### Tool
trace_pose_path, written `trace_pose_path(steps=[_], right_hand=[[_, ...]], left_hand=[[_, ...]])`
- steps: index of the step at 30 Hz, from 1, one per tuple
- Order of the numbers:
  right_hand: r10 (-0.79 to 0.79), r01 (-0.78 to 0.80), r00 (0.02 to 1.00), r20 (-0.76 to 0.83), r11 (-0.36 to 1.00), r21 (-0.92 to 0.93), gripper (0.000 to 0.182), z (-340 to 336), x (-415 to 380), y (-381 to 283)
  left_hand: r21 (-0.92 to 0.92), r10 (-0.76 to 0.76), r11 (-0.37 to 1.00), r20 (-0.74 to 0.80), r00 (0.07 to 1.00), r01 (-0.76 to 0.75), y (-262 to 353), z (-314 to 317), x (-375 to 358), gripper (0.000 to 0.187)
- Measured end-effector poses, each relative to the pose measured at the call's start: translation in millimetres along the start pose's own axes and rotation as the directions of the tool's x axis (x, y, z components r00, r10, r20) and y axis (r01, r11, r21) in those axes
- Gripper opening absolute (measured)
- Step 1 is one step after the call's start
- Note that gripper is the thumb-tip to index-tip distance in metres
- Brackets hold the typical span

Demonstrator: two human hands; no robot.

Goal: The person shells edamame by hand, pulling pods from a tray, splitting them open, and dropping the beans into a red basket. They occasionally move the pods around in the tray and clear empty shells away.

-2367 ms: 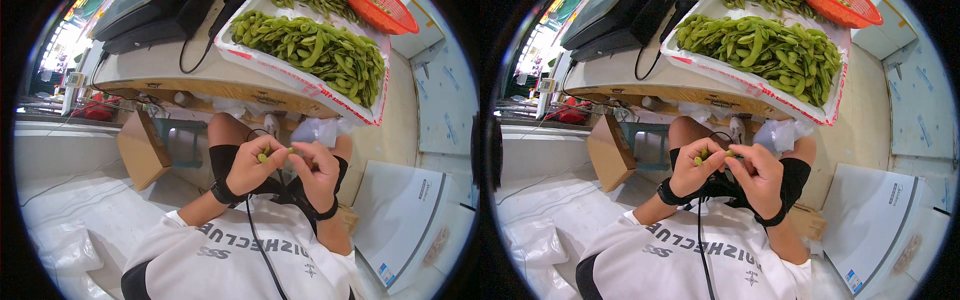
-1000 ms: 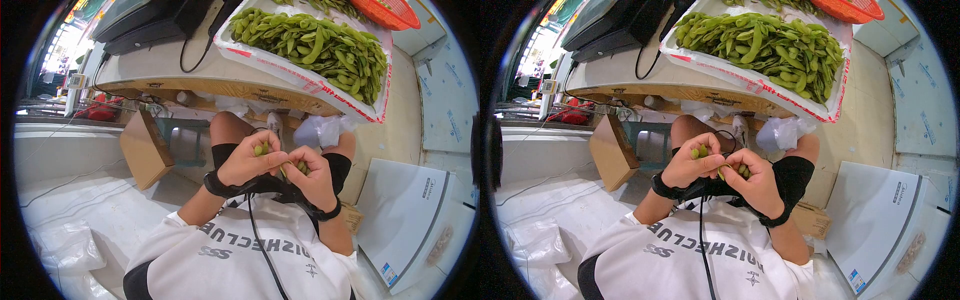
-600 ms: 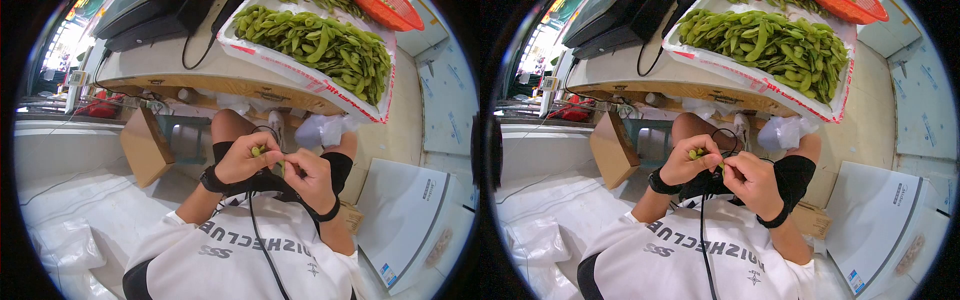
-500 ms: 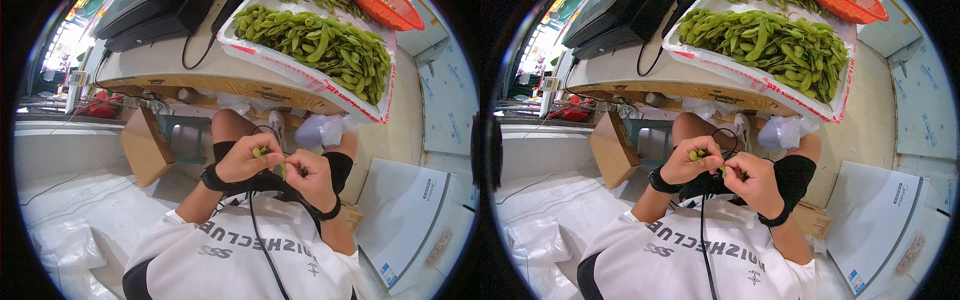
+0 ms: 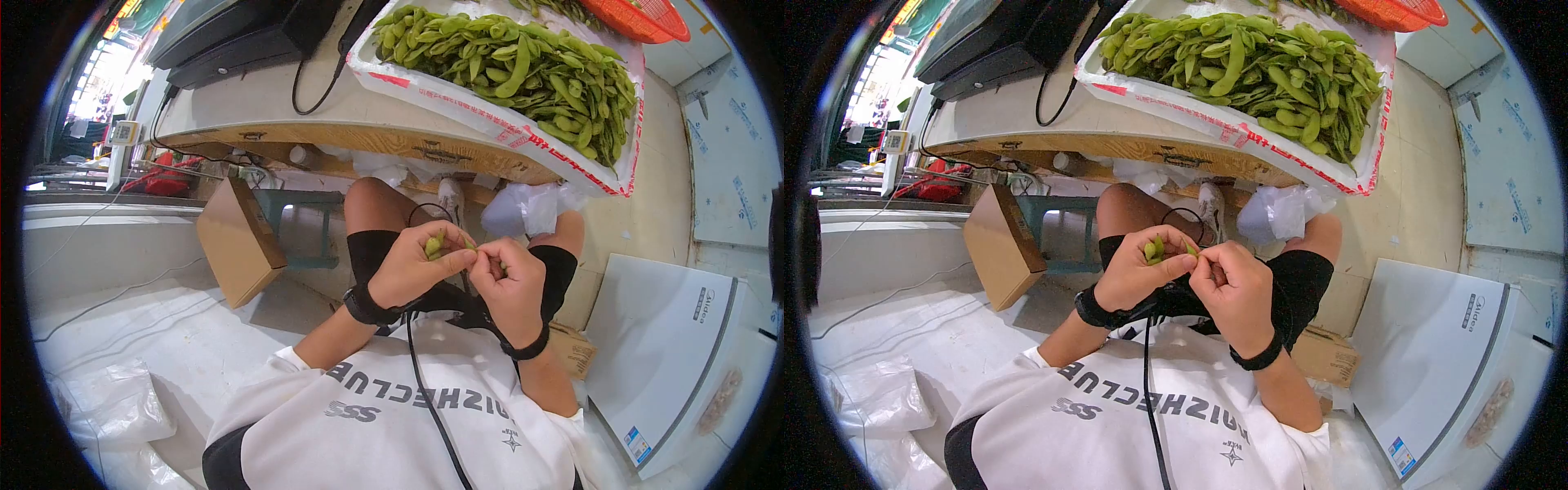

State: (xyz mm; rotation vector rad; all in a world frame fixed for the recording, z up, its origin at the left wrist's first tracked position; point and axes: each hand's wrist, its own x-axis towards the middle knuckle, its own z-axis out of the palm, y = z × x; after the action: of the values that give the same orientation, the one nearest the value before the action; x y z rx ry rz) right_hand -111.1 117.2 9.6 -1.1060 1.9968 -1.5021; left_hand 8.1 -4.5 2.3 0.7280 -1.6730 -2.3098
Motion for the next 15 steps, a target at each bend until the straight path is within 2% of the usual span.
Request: trace_pose_path(steps=[2, 5, 8, 11, 14, 15], right_hand=[[0.017, -0.018, 1.000, 0.010, 1.000, 0.013, 0.006, 0, -1, 1], [0.123, -0.126, 0.992, 0.032, 0.983, 0.133, 0.005, 1, -4, 7], [0.242, -0.251, 0.968, 0.069, 0.936, 0.245, 0.005, -1, -4, 4], [0.237, -0.221, 0.972, 0.004, 0.903, 0.368, 0.007, 6, -5, 7], [0.334, -0.298, 0.943, -0.009, 0.854, 0.427, 0.008, 15, -8, 7], [0.293, -0.261, 0.956, -0.025, 0.885, 0.385, 0.008, 16, -8, 9]], left_hand=[[0.009, 0.054, 0.999, 0.003, 0.999, -0.054, -6, 0, 0, 0.017], [0.150, 0.018, 0.989, -0.003, 1.000, -0.018, 6, 2, -3, 0.017], [0.105, 0.012, 0.994, -0.025, 1.000, -0.009, 4, 3, -4, 0.017], [0.031, -0.017, 0.999, -0.072, 0.997, 0.020, 3, 3, -3, 0.017], [0.143, 0.116, 0.986, -0.197, 0.974, -0.089, -14, 8, 1, 0.015], [0.205, 0.129, 0.975, -0.221, 0.967, -0.083, -10, 10, -1, 0.014]])
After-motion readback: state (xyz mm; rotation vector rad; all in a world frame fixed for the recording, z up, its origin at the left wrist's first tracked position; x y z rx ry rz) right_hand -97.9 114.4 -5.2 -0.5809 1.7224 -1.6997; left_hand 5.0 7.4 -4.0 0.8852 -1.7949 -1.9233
